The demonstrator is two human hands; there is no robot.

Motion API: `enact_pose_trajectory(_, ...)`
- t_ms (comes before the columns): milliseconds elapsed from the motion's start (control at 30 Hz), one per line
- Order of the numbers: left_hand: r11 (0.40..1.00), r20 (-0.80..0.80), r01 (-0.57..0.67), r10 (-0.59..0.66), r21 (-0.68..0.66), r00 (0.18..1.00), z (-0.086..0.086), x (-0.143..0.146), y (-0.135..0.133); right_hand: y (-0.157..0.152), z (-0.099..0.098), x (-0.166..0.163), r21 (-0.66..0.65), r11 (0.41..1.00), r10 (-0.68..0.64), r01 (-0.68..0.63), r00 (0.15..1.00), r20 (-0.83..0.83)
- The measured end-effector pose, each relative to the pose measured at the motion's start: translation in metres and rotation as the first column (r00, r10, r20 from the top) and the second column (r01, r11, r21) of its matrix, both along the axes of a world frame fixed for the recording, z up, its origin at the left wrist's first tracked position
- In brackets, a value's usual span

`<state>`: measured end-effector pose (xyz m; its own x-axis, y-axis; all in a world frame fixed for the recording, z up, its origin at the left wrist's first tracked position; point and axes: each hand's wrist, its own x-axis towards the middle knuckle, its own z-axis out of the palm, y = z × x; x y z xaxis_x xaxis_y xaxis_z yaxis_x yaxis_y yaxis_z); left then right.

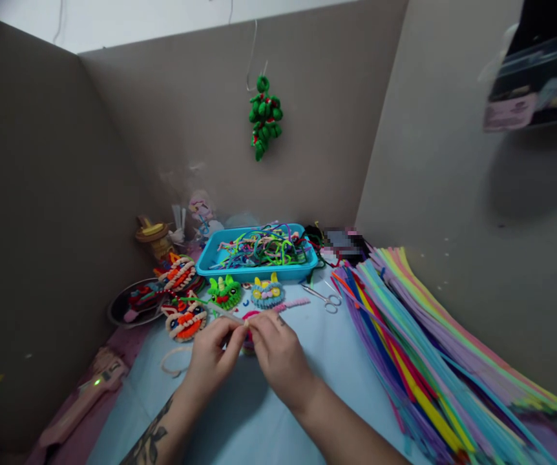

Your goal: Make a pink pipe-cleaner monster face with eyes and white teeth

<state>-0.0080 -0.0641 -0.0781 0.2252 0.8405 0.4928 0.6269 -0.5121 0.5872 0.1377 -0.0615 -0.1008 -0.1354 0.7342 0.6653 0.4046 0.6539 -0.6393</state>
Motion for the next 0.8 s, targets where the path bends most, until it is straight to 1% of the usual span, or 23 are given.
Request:
enact_pose_trajectory(100,1.0,0.01,-0.013,0.013,-0.013,1.0,0.0,0.0,-0.001,0.0,0.0,0.0,-0.024,0.999,0.023,-0.023,0.999,0.026)
enact_pose_trajectory(300,0.997,0.042,0.004,0.0,-0.08,0.999,0.0,-0.001,0.003,0.002,-0.002,0.001,-0.068,0.996,0.053,-0.051,0.998,0.031)
enact_pose_trajectory(433,0.996,0.025,-0.011,0.013,-0.093,1.0,0.0,0.0,0.005,0.002,-0.003,0.001,-0.091,0.993,0.071,-0.073,0.997,-0.026)
enact_pose_trajectory(500,0.996,0.028,-0.011,0.013,-0.085,1.0,0.0,0.001,0.004,0.002,0.0,0.001,-0.136,0.986,0.08,-0.092,0.993,-0.092)
enact_pose_trajectory(567,0.998,0.033,-0.001,0.003,-0.069,0.999,0.001,0.001,0.003,0.002,0.003,0.002,-0.221,0.968,0.079,-0.12,0.98,-0.184)
enact_pose_trajectory(633,0.999,0.026,0.025,-0.024,-0.036,0.999,0.002,0.001,0.001,0.002,0.007,0.002,-0.312,0.936,0.074,-0.164,0.957,-0.28)
enact_pose_trajectory(700,0.998,0.009,0.054,-0.055,0.006,0.998,0.003,0.001,0.001,0.003,0.01,0.003,-0.384,0.894,0.083,-0.23,0.928,-0.364)
enact_pose_trajectory(800,0.995,-0.019,0.077,-0.076,0.059,0.997,0.001,-0.001,0.001,0.005,0.012,0.004,-0.456,0.823,0.101,-0.338,0.878,-0.467)
